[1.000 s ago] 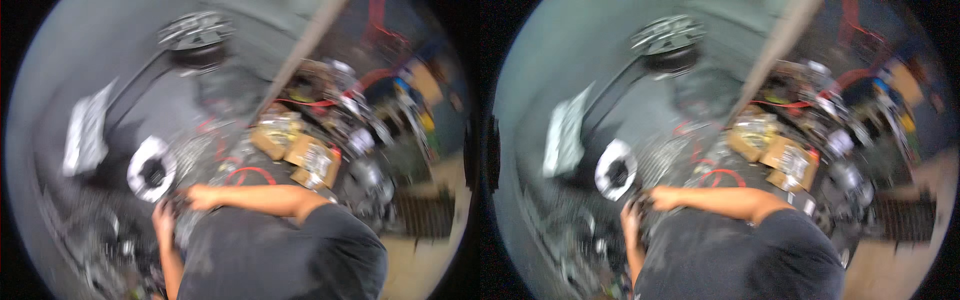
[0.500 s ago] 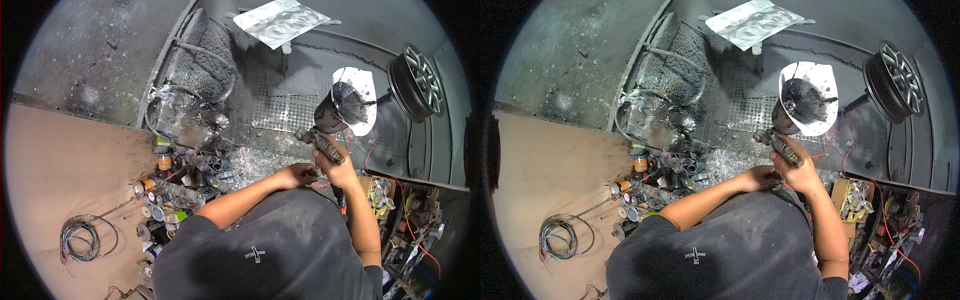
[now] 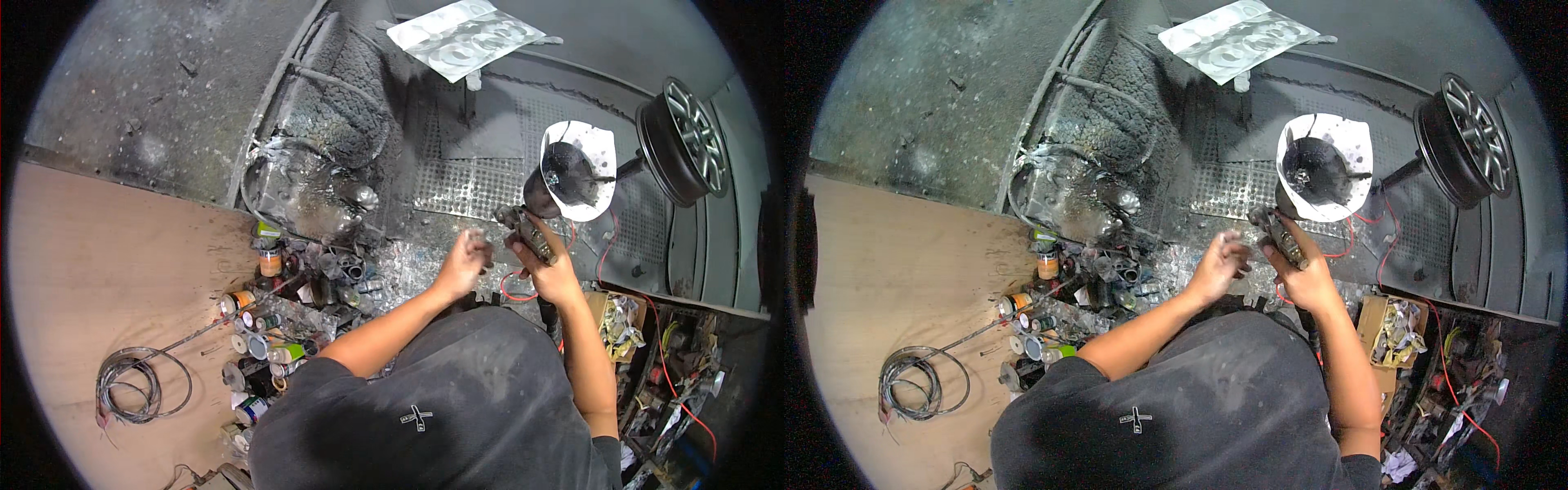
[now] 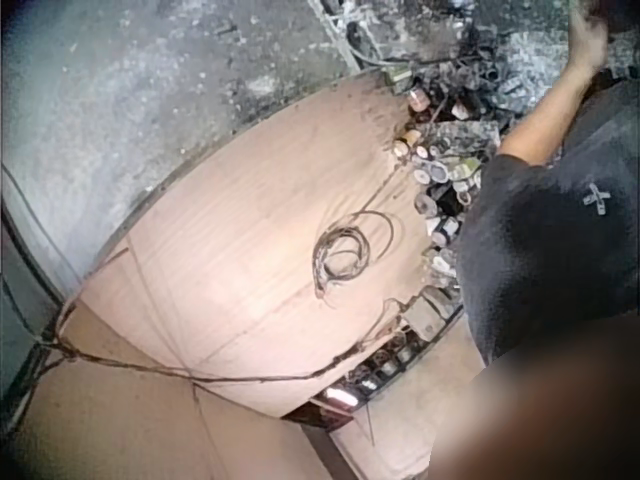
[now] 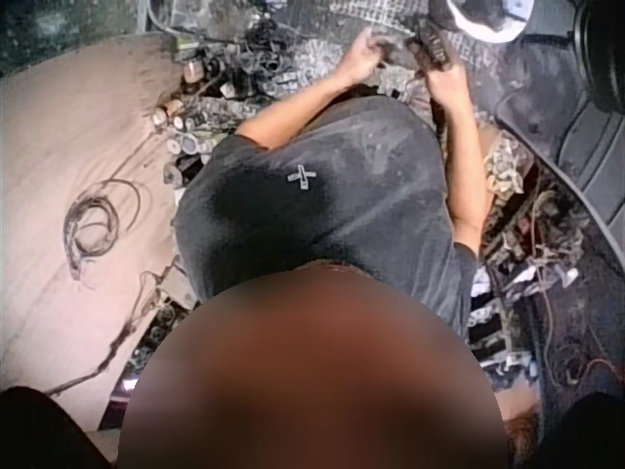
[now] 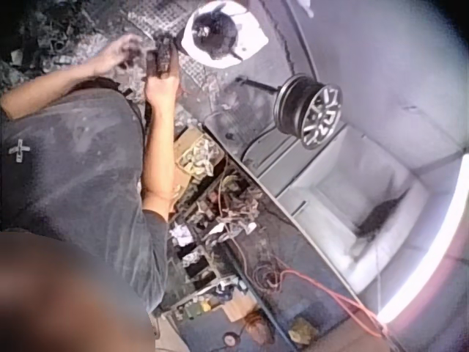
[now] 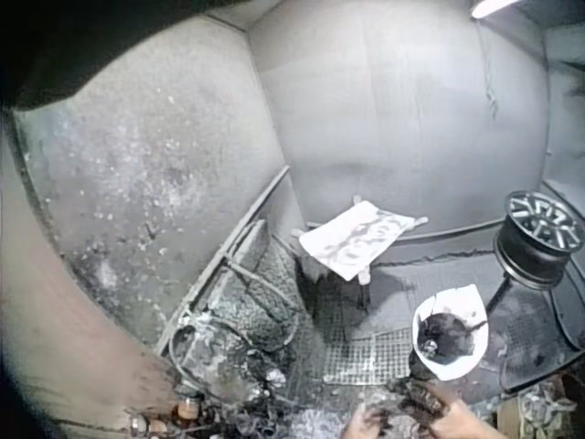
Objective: Painting a car rim using a spray gun in a paint booth.
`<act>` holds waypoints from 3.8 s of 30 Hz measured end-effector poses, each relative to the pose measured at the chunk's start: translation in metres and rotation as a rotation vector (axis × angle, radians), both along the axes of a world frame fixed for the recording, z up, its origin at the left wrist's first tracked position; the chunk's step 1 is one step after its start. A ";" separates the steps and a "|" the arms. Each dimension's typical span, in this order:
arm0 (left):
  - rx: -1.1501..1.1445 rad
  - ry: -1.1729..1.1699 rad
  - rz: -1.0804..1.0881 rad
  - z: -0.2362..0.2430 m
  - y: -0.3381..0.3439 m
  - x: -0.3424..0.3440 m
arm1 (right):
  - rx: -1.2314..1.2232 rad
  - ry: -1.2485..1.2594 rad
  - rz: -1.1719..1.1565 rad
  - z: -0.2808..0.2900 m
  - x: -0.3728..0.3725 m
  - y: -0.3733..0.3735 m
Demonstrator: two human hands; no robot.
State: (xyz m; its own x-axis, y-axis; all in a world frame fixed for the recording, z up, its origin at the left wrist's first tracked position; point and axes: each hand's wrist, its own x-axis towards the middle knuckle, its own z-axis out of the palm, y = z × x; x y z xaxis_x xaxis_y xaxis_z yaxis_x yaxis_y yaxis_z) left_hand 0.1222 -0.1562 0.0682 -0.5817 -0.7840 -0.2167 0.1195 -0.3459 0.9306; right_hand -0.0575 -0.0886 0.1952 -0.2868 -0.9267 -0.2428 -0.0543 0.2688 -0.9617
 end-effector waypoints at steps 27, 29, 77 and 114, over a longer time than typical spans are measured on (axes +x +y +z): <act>-0.053 -0.451 -0.342 0.052 -0.038 -0.007 | -0.047 0.235 0.119 -0.028 0.007 0.026; -0.063 -0.458 -0.335 0.053 -0.038 -0.006 | -0.090 0.250 0.119 -0.031 0.008 0.025; -0.242 -0.418 -1.122 0.079 -0.008 -0.277 | -0.095 0.129 0.021 -0.011 -0.289 0.090; -1.716 -0.151 -1.099 0.130 -0.192 -0.825 | -0.001 0.204 -1.076 0.059 -0.640 -0.003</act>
